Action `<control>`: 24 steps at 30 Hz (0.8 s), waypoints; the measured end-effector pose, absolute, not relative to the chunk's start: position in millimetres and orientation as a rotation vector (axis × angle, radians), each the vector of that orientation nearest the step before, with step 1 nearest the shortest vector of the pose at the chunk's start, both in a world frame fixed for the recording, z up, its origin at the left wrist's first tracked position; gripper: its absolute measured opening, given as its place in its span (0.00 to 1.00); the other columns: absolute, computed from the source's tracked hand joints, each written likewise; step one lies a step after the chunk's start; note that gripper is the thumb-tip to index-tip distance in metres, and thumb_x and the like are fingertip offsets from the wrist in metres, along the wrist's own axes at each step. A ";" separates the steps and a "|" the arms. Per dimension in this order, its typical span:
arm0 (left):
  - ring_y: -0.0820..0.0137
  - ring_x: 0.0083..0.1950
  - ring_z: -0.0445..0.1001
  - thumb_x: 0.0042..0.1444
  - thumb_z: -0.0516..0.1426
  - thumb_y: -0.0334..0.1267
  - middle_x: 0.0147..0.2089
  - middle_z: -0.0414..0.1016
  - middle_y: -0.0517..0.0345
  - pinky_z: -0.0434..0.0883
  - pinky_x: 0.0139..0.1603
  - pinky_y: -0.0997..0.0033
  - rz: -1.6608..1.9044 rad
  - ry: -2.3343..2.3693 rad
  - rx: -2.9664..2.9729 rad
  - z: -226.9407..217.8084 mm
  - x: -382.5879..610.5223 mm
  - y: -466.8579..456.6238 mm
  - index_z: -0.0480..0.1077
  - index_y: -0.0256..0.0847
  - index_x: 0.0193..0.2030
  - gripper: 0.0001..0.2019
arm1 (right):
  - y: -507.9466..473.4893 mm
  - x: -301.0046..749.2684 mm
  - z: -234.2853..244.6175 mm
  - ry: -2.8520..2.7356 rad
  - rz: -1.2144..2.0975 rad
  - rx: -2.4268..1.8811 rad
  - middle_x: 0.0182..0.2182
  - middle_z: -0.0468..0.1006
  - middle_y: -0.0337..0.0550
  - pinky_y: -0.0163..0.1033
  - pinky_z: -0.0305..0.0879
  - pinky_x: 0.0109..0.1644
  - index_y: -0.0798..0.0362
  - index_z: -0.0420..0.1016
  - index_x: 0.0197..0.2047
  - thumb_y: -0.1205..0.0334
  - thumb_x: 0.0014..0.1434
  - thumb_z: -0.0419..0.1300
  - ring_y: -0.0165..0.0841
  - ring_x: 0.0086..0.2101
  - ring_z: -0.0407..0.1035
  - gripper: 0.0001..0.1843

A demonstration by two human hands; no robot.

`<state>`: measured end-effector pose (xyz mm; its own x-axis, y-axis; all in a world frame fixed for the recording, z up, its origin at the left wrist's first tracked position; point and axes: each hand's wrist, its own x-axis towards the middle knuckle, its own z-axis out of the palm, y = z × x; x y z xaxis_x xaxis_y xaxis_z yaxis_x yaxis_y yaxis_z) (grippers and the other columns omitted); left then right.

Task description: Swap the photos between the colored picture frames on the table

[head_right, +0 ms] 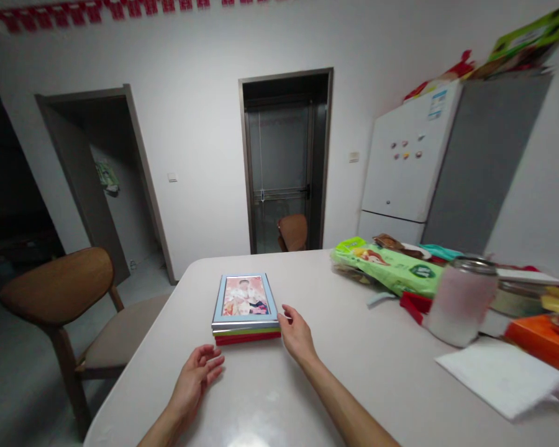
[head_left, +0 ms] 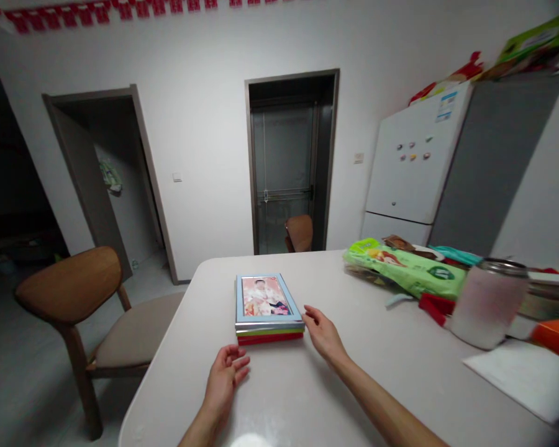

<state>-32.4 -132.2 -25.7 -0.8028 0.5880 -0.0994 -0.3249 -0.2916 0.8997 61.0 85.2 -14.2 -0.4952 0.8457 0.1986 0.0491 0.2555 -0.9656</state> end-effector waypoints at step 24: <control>0.75 0.30 0.67 0.34 0.61 0.29 0.28 0.68 0.61 0.63 0.37 0.76 2.205 1.275 0.426 -26.9 -29.6 -145.0 0.59 0.38 0.16 0.11 | 80.7 67.5 -16.1 -1.614 1.572 -0.994 0.43 0.70 0.49 0.36 0.63 0.33 0.54 0.65 0.47 0.46 0.45 0.50 0.37 0.40 0.67 0.29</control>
<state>-29.6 -145.0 -26.9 -0.7973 0.6036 -0.0017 -0.3027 -0.3974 0.8663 67.5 80.7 -16.1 -0.4886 0.8713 -0.0465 0.0694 -0.0143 -0.9975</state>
